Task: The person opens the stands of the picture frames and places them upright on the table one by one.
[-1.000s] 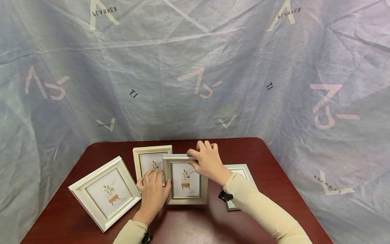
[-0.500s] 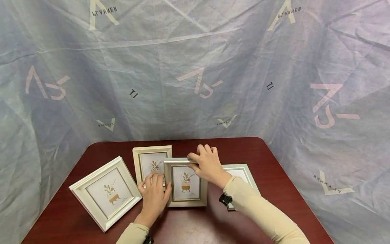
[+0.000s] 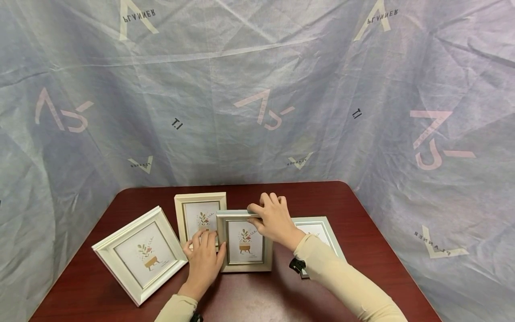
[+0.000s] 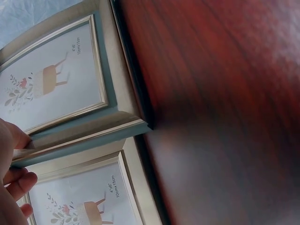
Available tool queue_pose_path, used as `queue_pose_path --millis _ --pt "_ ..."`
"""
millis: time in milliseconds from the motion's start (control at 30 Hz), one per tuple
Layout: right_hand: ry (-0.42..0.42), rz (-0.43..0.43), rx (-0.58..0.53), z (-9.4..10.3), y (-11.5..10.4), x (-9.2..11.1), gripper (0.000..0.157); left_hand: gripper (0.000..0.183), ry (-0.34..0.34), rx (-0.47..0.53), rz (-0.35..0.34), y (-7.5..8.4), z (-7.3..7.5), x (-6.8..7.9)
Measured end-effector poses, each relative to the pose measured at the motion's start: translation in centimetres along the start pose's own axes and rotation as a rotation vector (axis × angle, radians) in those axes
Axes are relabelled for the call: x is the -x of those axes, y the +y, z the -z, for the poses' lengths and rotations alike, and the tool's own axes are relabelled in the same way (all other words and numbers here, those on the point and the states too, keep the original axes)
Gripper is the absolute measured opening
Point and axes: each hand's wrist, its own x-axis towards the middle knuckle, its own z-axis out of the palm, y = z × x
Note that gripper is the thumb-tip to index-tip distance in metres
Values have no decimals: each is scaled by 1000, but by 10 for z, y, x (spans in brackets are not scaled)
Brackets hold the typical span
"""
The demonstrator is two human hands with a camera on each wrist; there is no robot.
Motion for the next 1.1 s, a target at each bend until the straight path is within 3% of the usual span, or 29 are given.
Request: queue_pose_path --millis 1100 --pt "-52 -48 -16 -3 4 -4 26 34 -10 -37 1 -3 -6 -2"
